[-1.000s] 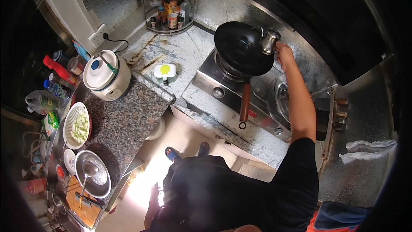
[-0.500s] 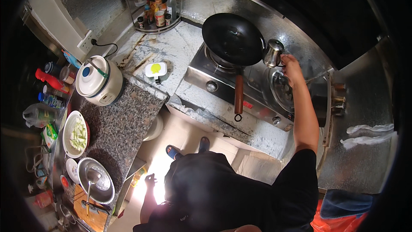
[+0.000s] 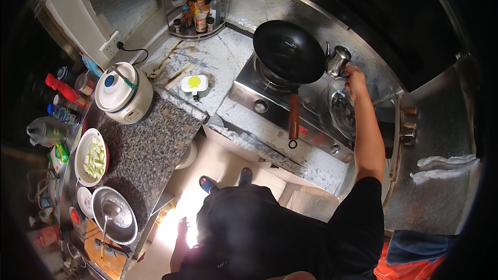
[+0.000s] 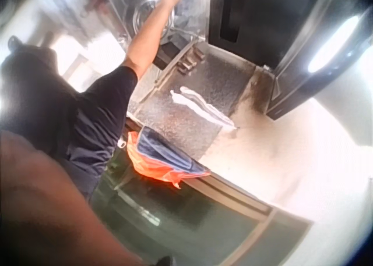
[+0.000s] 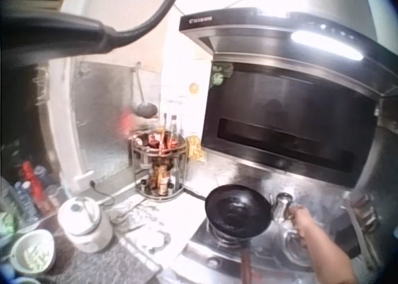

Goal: The person washes a knife in the sink, then moves to the stove to heat oil in a wok. They add chopped cabbage to the wok and stir-fry it using a spatula. The person also washes and chops garlic on a cutting board before returning to stir the vegetables.

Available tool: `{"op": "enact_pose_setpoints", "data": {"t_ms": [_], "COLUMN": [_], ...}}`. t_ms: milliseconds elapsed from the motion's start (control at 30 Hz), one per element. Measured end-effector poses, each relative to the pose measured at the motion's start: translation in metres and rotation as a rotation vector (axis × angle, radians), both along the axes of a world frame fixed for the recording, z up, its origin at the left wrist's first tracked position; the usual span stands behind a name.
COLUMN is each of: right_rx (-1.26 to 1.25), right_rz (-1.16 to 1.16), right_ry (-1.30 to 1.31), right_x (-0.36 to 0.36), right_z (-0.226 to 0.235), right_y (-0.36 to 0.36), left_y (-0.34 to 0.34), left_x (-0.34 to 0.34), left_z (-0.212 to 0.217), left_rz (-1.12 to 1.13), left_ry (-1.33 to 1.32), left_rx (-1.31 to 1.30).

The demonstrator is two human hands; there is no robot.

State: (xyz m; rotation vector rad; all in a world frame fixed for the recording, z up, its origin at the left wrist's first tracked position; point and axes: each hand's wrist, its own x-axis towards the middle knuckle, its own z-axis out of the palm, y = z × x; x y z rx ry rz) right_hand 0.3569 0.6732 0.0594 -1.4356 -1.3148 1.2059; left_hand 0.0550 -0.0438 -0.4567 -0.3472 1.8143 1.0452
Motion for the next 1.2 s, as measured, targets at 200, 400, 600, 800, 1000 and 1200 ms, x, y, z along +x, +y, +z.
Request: {"op": "enact_pose_setpoints", "data": {"t_ms": [200, 400, 600, 800, 1000, 1200], "right_rx": [0.081, 0.187, 0.157, -0.031, -0.231, -0.072], "right_rz": [0.045, 0.123, 0.259, 0.339, 0.270, 0.235], "right_ry": [0.343, 0.639, 0.691, 0.680, 0.624, 0.422], "right_x": [-0.054, -0.145, -0.288, -0.419, -0.498, -0.545], "right_z": [0.010, 0.013, -0.028, -0.121, -0.232, -0.359], "right_y": [-0.020, -0.074, -0.117, -0.171, -0.186, -0.124], "left_y": [-0.040, -0.008, -0.029, -0.066, -0.090, -0.051], "left_x": [0.025, 0.016, 0.020, 0.044, 0.089, 0.109], "left_z": [-0.095, 0.013, 0.037, 0.070, 0.096, 0.184], "left_rz": [0.269, 0.068, 0.148, 0.383, 0.631, 0.798], "left_ry": [0.027, -0.010, -0.095, -0.064, -0.142, -0.109], "left_rx": [0.179, -0.014, -0.141, -0.090, -0.067, -0.246]}}
